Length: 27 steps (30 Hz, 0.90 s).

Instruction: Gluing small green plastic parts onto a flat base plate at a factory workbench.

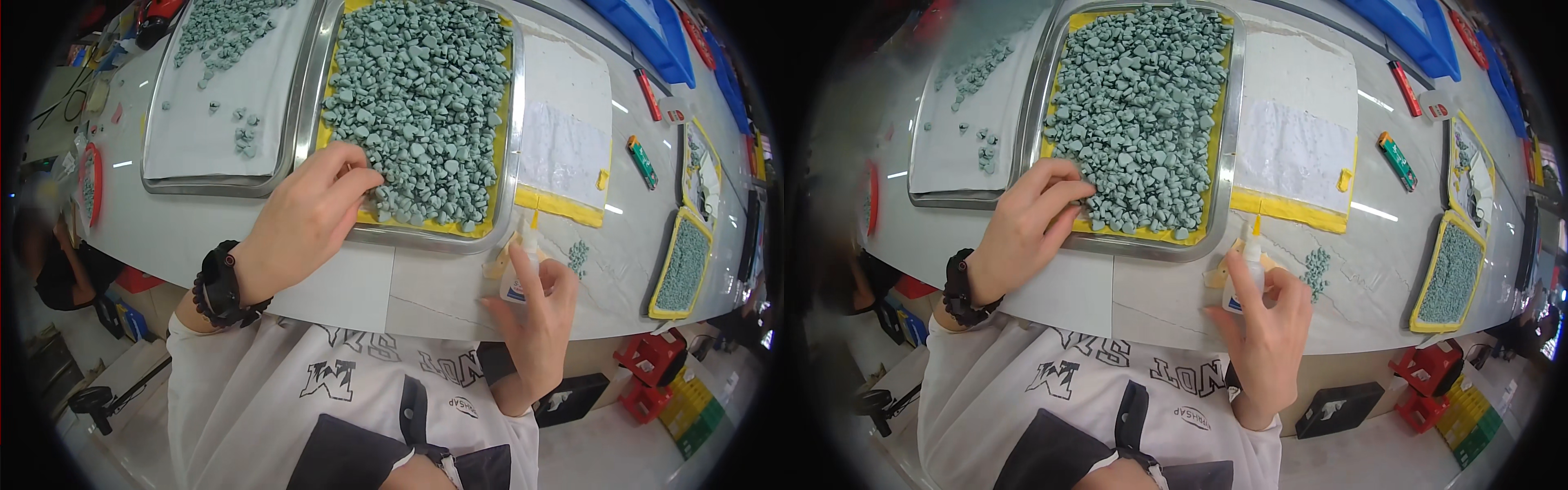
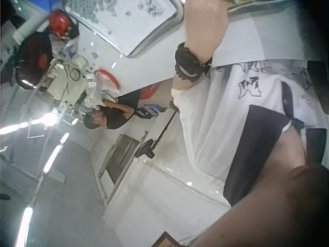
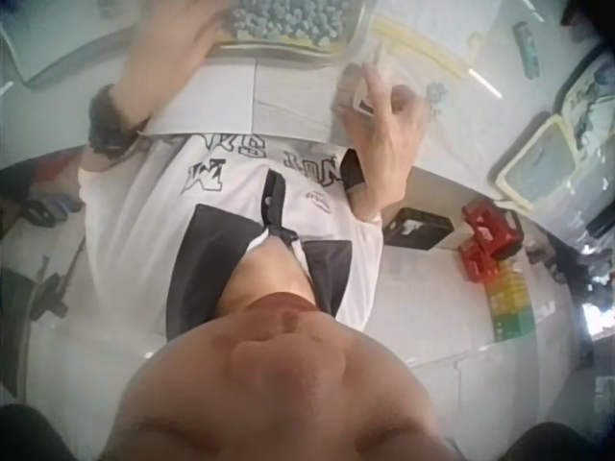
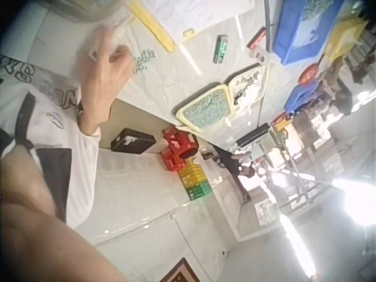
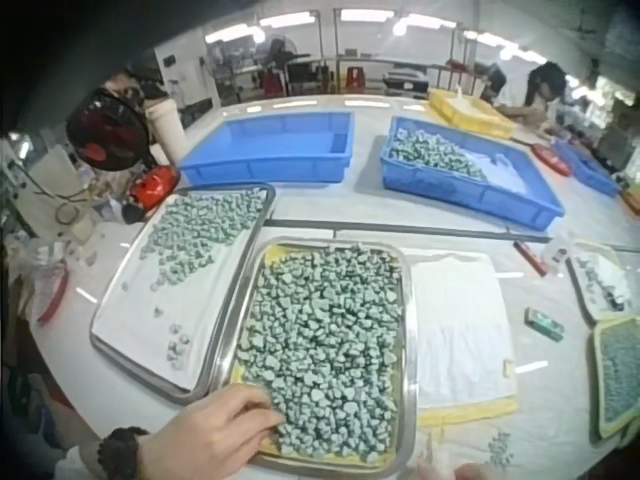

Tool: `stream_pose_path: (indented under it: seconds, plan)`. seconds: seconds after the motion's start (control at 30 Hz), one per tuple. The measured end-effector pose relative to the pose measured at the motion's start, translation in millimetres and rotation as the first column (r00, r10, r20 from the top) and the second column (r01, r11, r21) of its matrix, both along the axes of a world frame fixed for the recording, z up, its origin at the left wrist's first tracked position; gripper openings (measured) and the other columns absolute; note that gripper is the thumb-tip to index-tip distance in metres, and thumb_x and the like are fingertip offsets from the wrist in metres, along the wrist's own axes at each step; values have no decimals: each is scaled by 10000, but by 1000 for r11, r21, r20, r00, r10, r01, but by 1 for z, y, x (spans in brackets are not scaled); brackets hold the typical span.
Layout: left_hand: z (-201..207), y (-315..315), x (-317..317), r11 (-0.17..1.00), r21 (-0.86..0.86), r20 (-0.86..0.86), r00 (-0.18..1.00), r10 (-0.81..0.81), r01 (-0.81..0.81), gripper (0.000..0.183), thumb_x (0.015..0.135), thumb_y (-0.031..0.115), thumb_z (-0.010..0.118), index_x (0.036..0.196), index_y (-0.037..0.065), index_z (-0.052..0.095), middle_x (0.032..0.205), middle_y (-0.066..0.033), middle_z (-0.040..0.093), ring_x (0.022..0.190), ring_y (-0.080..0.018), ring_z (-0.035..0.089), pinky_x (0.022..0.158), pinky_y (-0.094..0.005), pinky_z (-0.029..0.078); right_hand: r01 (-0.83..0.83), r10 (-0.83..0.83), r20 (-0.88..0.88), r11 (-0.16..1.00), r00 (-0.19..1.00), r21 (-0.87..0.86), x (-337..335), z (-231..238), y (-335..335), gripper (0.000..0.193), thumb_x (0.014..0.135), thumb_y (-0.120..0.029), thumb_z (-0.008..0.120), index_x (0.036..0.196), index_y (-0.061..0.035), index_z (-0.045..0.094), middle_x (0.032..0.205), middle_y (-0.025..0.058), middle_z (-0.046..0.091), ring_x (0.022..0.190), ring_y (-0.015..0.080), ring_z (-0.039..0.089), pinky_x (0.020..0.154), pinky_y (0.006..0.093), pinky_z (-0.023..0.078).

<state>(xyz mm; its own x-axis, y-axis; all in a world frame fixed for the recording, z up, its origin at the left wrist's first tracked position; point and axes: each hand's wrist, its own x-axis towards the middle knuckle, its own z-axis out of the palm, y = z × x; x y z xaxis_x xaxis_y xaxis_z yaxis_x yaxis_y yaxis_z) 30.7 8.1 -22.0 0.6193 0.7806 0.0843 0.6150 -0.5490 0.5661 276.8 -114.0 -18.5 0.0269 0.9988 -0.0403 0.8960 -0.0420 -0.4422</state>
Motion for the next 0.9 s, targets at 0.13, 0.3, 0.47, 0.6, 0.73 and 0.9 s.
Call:
stream_pose_path:
  seconds: [0.13, 0.3, 0.47, 0.6, 0.73, 0.9]
  plan:
    - [3, 2, 0, 996, -80, 48, 998, 29, -26, 270, 676, -99, 546, 928, -2, 553, 974, -105, 498, 788, -236, 549, 683, -288, 459, -20, 21, -28, 999, 999, 33, 1, -4, 5, 685, 463, -84, 780, 1093, -89, 511, 888, 96, 437, 806, 246, 440, 708, 343, 383]
    - [19, -7, 1, 993, -37, 170, 979, 115, -111, 266, 680, -102, 545, 922, 8, 565, 978, -113, 527, 787, -229, 552, 660, -281, 457, 12, 38, -244, 980, 969, 201, 5, 8, -2, 643, 465, -134, 802, 1030, -104, 496, 860, 75, 440, 782, 232, 462, 655, 322, 388]
    - [45, -23, 2, 789, -441, 645, 762, -52, 428, 242, 711, -90, 543, 930, 6, 583, 953, -157, 570, 809, -226, 551, 658, -292, 446, 144, 247, -723, 890, 646, 433, -14, 1, -6, 693, 561, -309, 797, 1084, -122, 384, 852, 71, 464, 725, 222, 474, 615, 306, 396]
    - [29, -23, 18, 274, -795, 602, 648, 467, 541, 212, 726, -74, 540, 922, -7, 583, 972, -171, 564, 827, -215, 551, 704, -296, 441, 174, 496, -821, 815, 283, 553, -40, -12, -2, 647, 678, -417, 703, 1092, -109, 313, 846, 105, 501, 741, 242, 503, 613, 331, 415]
    - [5, -27, 18, 65, -824, 474, 621, 624, 564, 238, 756, -64, 540, 985, -7, 566, 1026, -134, 561, 936, -167, 529, 802, -283, 427, 157, 470, -781, 808, 411, 568, -58, -16, 5, 552, 737, -428, 639, 1056, -102, 328, 842, 140, 547, 807, 282, 531, 609, 356, 428]
    - [-4, -27, 15, 206, -770, 598, 570, 563, 604, 248, 779, -57, 528, 1022, -15, 550, 1080, -119, 545, 1008, -162, 517, 864, -284, 418, 65, 440, -721, 830, 535, 554, -61, -11, 13, 440, 727, -329, 665, 990, -99, 398, 969, 186, 572, 869, 342, 564, 695, 392, 444]
